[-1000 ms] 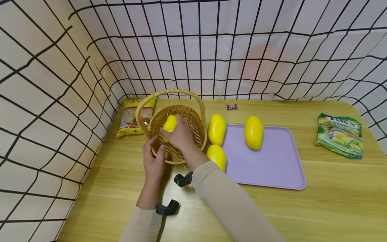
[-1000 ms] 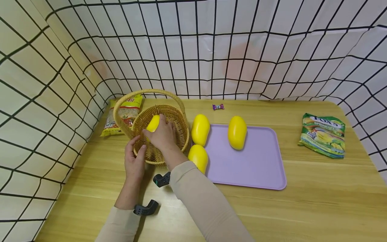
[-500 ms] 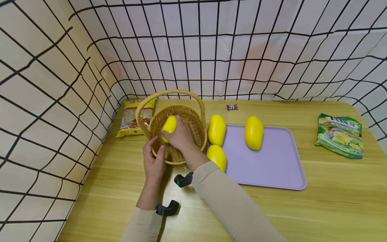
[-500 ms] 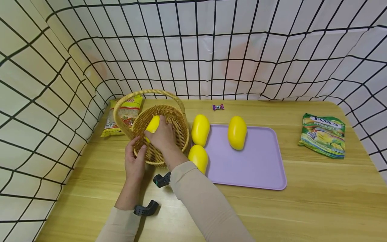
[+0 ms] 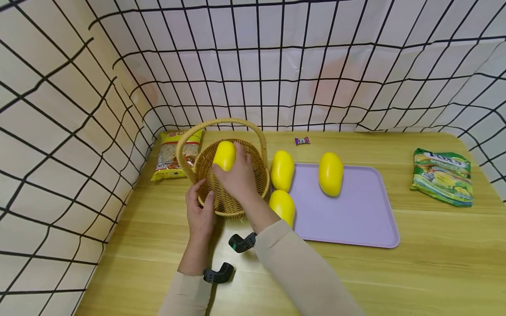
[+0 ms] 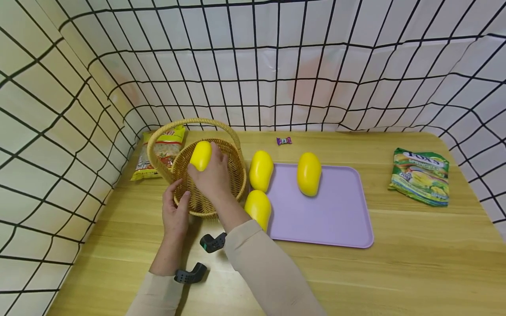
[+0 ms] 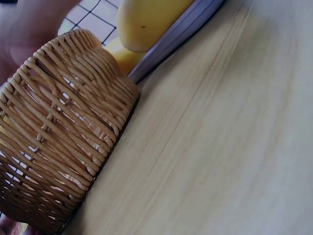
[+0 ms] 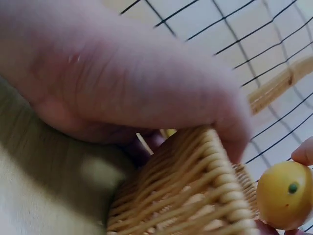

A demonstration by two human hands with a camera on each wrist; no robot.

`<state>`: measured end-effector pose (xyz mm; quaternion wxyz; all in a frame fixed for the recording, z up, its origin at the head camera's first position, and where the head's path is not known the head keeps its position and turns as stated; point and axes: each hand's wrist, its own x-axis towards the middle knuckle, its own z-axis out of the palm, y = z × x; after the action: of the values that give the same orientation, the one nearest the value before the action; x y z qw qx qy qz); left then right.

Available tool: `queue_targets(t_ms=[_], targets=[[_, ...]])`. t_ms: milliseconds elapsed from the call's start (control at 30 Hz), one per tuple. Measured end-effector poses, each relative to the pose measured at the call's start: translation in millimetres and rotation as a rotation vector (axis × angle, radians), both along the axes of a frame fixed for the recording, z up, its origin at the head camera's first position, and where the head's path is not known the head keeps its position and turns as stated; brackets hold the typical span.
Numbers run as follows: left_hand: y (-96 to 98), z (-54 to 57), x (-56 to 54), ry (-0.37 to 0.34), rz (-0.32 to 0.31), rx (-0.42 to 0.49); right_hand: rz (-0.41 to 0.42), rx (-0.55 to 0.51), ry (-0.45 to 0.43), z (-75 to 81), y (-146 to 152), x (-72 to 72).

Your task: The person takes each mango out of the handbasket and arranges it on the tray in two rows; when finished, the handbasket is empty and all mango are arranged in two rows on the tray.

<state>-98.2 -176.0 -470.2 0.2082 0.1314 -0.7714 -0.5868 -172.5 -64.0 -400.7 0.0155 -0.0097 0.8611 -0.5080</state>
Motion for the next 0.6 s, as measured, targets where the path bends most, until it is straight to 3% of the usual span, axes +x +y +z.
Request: queue_targets(t_ms=[367,600], targets=[[-0.4,-1.3,0.2,0.013,-0.007,0.023,0.076,0.067,0.075,28.4,30,46.9],[1.7,-0.2,0.8,0.022,-0.012,0.028,0.166,0.106,0.082,42.7,77,77.2]])
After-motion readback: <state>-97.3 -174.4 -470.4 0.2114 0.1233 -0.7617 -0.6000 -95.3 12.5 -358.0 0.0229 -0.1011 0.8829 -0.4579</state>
